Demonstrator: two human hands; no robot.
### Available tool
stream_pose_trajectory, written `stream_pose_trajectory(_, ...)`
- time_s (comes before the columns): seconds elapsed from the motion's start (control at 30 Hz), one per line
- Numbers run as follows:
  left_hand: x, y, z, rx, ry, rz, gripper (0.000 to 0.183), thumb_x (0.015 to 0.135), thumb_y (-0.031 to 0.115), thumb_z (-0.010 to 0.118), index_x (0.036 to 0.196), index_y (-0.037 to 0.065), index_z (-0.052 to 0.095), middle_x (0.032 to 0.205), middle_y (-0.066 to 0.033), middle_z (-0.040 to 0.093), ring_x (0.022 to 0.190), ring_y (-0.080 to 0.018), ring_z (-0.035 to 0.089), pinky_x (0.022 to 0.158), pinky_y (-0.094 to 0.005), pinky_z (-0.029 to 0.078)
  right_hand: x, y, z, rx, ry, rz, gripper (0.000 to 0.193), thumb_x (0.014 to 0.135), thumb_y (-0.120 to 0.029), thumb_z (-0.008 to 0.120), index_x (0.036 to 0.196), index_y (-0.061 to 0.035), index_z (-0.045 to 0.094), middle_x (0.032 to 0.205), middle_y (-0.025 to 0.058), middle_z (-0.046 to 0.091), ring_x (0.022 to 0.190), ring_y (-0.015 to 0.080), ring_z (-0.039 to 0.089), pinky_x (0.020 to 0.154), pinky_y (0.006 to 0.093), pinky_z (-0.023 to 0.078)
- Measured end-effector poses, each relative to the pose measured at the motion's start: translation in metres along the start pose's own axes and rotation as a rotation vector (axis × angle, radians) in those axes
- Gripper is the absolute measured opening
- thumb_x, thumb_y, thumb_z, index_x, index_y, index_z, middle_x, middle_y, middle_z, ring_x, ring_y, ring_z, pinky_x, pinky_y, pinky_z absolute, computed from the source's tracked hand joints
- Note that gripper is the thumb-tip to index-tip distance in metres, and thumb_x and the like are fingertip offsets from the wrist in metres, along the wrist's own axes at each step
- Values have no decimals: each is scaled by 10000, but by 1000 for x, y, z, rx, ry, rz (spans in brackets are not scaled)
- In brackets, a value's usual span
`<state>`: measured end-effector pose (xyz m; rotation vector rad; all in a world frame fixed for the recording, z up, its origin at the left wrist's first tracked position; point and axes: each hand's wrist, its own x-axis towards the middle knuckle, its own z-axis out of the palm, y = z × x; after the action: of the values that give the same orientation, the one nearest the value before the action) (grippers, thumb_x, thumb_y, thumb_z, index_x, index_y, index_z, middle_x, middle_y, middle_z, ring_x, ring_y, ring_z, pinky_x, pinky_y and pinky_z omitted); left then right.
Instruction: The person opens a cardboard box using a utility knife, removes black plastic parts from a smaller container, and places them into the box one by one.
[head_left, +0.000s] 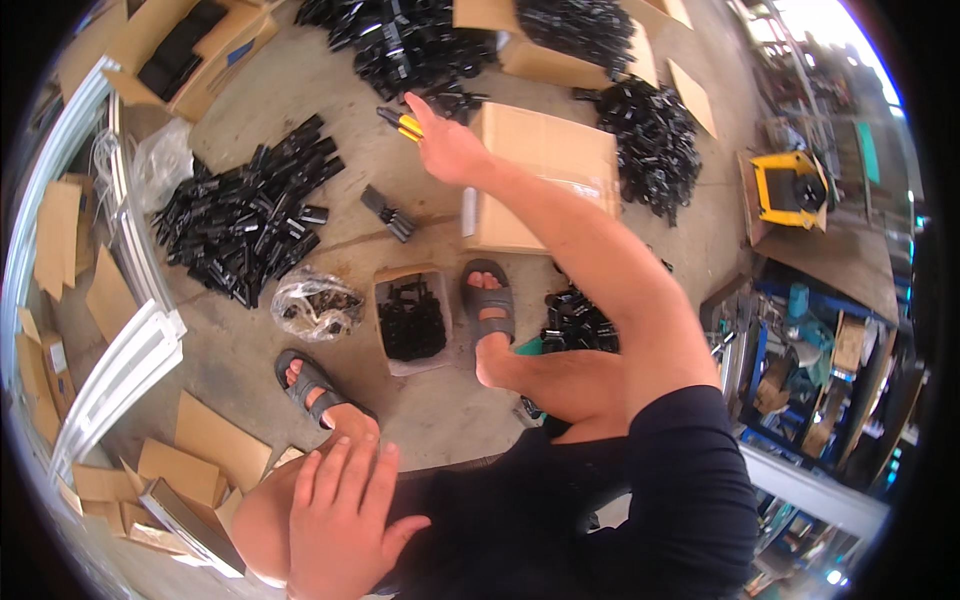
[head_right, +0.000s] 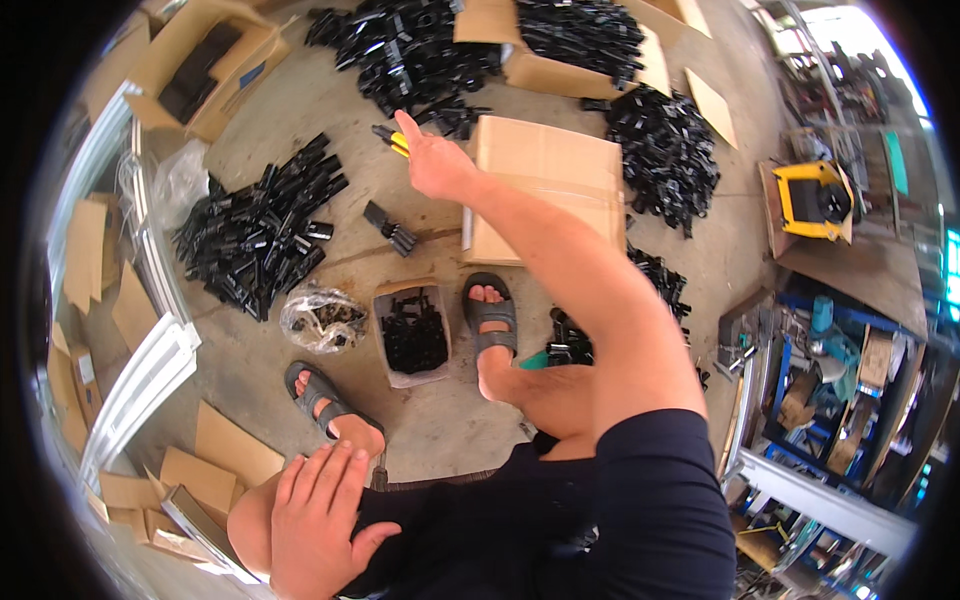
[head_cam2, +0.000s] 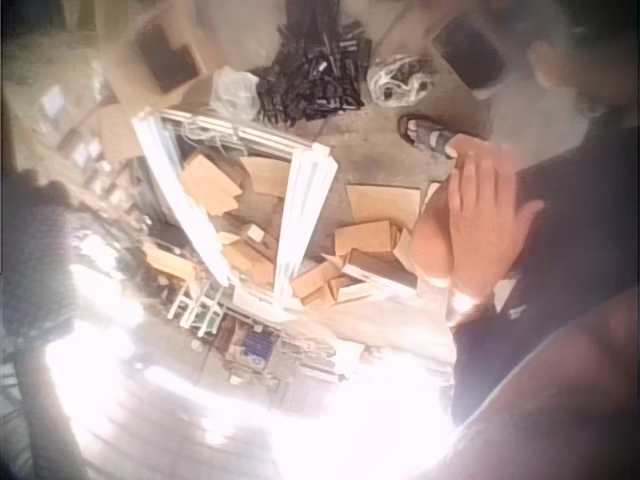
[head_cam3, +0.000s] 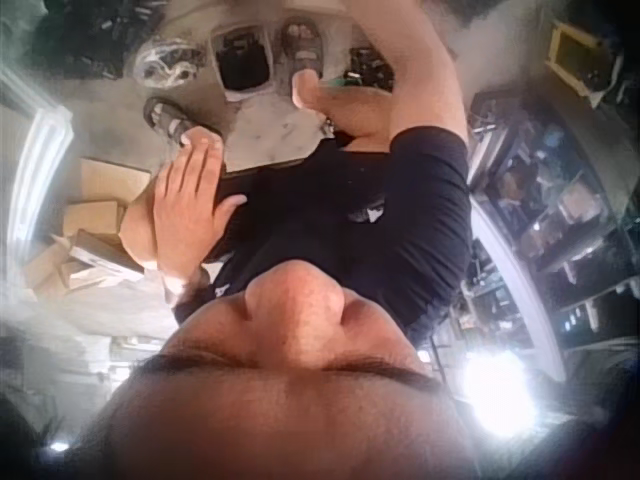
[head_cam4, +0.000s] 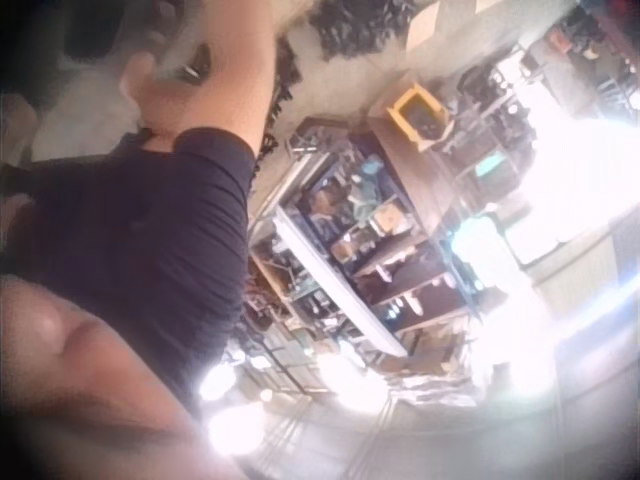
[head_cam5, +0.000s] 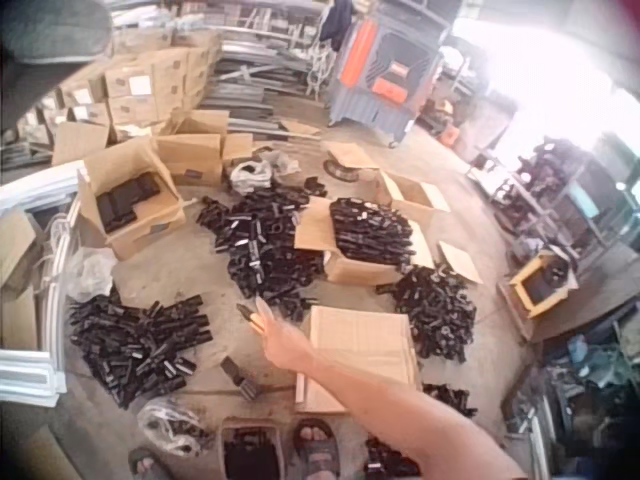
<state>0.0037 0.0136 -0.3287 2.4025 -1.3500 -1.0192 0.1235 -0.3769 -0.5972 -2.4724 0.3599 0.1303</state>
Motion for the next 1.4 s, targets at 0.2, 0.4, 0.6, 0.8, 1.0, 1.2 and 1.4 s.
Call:
stream_pose_trajectory(0.2, 14, 3, 10, 74, 130, 69, 776, 863, 533, 676, 1390, -19, 538, 1325, -183, 627, 1235, -382, 569, 1067, -517, 400, -113, 90, -127, 435, 228, 187, 402, 979, -46, 566, 1380, -36, 535, 958, 87, 685, 726, 189, 632, 635, 341, 532)
stream_pose_trajectory(0.4, 8, -9, 18, 52, 36, 1, 753, 817, 363, 784, 1395, -45, 526, 1328, -237, 621, 1218, -411, 581, 1035, -478, 449, -261, 201, -166, 657, 542, 596, 247, 1014, -179, 596, 1198, -22, 643, 828, 22, 660, 650, 100, 557, 576, 279, 463)
stream_pose_trajectory(0.6, 29, -3, 15, 188, -130, -40, 713, 819, 271, 820, 1402, -32, 544, 1305, -271, 641, 1206, -433, 614, 1003, -458, 501, -318, 264, -119, 573, 626, 804, 413, 976, -426, 657, 970, -20, 735, 711, 40, 665, 604, 121, 562, 556, 326, 437)
stream_pose_trajectory(0.8, 121, 3, 32, -132, -189, -87, 645, 924, 241, 738, 1455, -37, 499, 1351, -230, 636, 1277, -343, 603, 1066, -414, 459, -316, 273, -112, 644, 626, 715, 411, 958, -424, 675, 1017, -27, 764, 722, 69, 711, 654, 149, 655, 635, 343, 506)
stream_pose_trajectory(1.0, 243, 9, 98, -746, -18, -132, 549, 1027, 243, 626, 1502, 19, 466, 1448, -104, 591, 1247, -192, 604, 1017, -322, 476, -299, 274, -121, 427, 557, 675, 390, 954, -394, 671, 1033, -20, 751, 768, 167, 719, 721, 296, 706, 709, 425, 534)
stream_pose_trajectory(1.2, 352, 22, 155, -777, 246, -296, 545, 1010, 311, 656, 1446, 24, 499, 1229, -47, 647, 1036, -141, 621, 839, -298, 504, -309, 277, -133, 107, 489, 497, 355, 952, -339, 662, 980, 8, 730, 862, 253, 700, 861, 450, 670, 769, 497, 528)
stream_pose_trajectory(1.4, 399, -13, 195, -705, 502, -338, 499, 964, 265, 724, 1347, -16, 570, 1049, -56, 663, 877, -116, 611, 757, -266, 512, -336, 252, -150, 180, 243, 537, 337, 947, -325, 666, 954, 7, 727, 836, 250, 682, 823, 455, 655, 729, 510, 503)
